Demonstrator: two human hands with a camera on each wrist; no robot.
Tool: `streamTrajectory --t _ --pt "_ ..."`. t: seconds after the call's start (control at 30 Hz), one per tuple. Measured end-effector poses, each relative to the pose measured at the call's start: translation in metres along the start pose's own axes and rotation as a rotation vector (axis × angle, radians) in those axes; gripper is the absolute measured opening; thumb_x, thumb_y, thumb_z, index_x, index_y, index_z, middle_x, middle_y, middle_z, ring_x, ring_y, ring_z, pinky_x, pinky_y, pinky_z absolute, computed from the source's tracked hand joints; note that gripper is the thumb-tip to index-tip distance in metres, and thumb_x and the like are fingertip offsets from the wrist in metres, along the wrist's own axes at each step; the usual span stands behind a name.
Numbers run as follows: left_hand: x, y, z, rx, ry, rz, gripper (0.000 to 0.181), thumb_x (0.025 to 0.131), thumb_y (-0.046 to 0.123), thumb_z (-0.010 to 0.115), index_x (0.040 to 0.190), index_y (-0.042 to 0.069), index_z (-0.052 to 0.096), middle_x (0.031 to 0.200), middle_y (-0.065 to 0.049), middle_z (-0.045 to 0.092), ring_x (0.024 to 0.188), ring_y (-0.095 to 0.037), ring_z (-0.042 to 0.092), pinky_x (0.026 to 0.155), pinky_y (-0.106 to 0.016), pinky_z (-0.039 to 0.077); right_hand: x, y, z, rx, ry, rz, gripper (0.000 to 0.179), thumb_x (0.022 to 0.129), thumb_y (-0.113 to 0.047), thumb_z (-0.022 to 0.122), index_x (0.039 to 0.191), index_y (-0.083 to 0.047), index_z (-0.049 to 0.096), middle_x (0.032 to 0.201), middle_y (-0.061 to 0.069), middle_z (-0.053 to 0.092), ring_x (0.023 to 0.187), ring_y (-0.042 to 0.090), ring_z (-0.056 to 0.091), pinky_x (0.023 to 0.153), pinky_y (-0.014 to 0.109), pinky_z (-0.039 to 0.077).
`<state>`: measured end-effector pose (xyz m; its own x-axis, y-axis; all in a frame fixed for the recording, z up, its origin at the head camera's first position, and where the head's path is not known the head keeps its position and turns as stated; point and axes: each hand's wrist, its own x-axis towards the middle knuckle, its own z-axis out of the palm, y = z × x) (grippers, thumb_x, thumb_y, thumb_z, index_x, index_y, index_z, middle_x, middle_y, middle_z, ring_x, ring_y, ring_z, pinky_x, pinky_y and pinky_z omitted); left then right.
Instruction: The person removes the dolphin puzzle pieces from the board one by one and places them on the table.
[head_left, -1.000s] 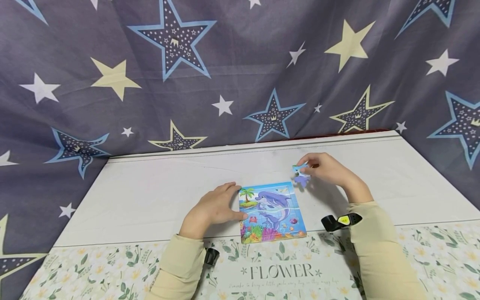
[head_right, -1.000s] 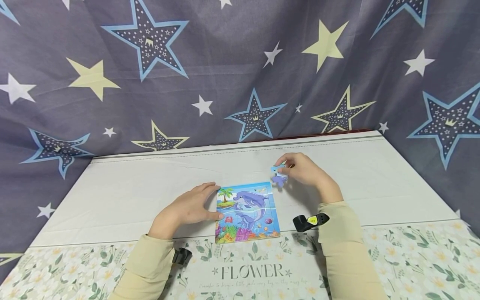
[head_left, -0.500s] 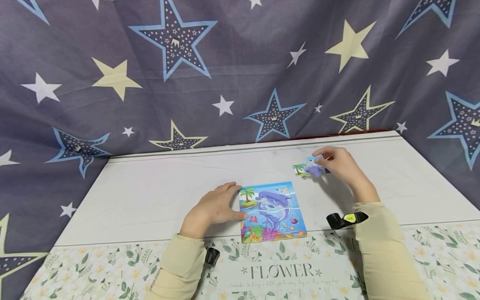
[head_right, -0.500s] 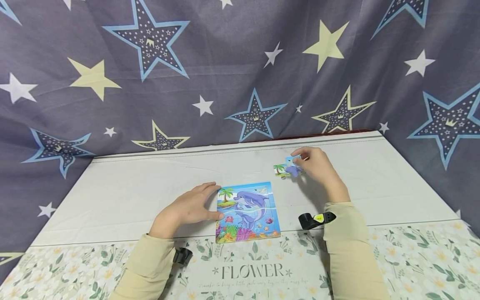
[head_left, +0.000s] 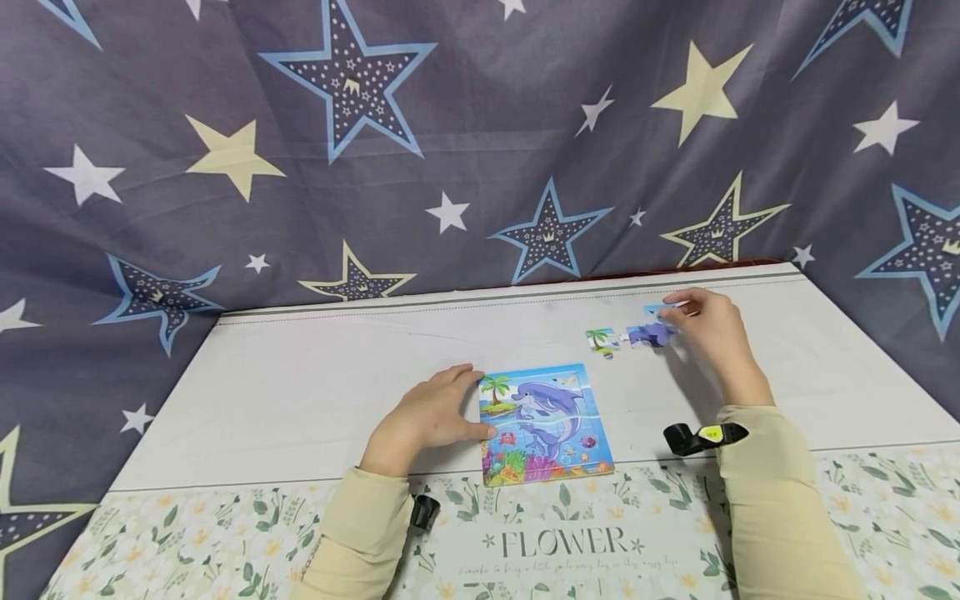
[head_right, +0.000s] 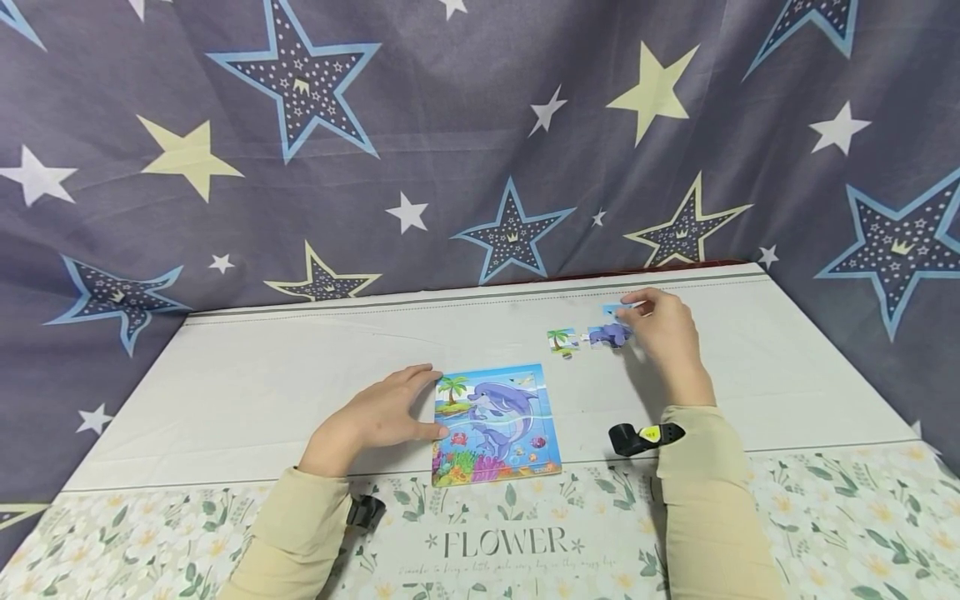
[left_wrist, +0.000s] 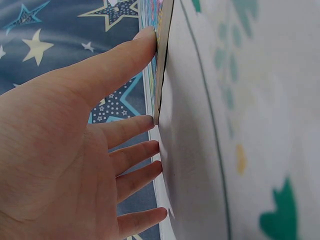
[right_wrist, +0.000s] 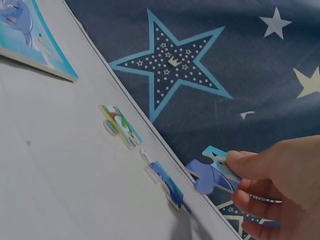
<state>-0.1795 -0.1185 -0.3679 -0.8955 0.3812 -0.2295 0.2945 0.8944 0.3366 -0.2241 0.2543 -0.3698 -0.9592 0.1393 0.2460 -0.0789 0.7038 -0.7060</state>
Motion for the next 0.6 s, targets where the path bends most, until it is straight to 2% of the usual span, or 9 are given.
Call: streamTrajectory --t 0.17,0.3,0.47,0.6 --pt "0.0 0.0 0.0 -0.003 0.001 0.001 0.089 0.081 0.05 0.077 0.152 0.011 0.04 0.158 -0.01 0.032 0.145 -0.031 0.028 0.116 -0.054 0.026 0.0 0.007 -0.002 -0.037 0.041 0.017 0.024 0.094 -0.015 0.068 0.111 0.001 0.071 0.099 0.023 0.071 0.086 0.033 0.063 0.074 0.037 0.044" --pt "0.0 0.0 0.0 0.004 0.001 0.003 0.088 0.081 0.05 0.077 0.152 0.011 0.04 0.158 -0.01 0.032 0.145 -0.031 0.028 0.116 -0.054 0.026 -0.001 0.01 -0.003 -0.046 0.035 0.039 0.025 0.095 -0.013 0.066 0.114 0.002 0.071 0.102 0.025 0.07 0.089 0.036 0.063 0.075 0.041 0.045" --pt "0.001 0.0 0.0 0.008 0.004 0.005 0.088 0.082 0.05 0.077 0.152 0.011 0.04 0.158 -0.011 0.032 0.145 -0.031 0.028 0.116 -0.054 0.026 -0.004 0.015 -0.005 -0.067 0.03 0.102 0.029 0.097 -0.015 0.064 0.119 0.002 0.068 0.106 0.027 0.068 0.088 0.038 0.063 0.073 0.046 0.047" --pt "0.001 -0.001 0.001 0.003 0.007 0.005 0.088 0.081 0.05 0.077 0.151 0.011 0.04 0.158 -0.011 0.033 0.145 -0.031 0.028 0.116 -0.054 0.026 -0.005 0.021 -0.006 -0.088 0.047 0.161 0.031 0.097 -0.016 0.062 0.122 0.001 0.067 0.106 0.026 0.067 0.085 0.037 0.063 0.067 0.044 0.047"
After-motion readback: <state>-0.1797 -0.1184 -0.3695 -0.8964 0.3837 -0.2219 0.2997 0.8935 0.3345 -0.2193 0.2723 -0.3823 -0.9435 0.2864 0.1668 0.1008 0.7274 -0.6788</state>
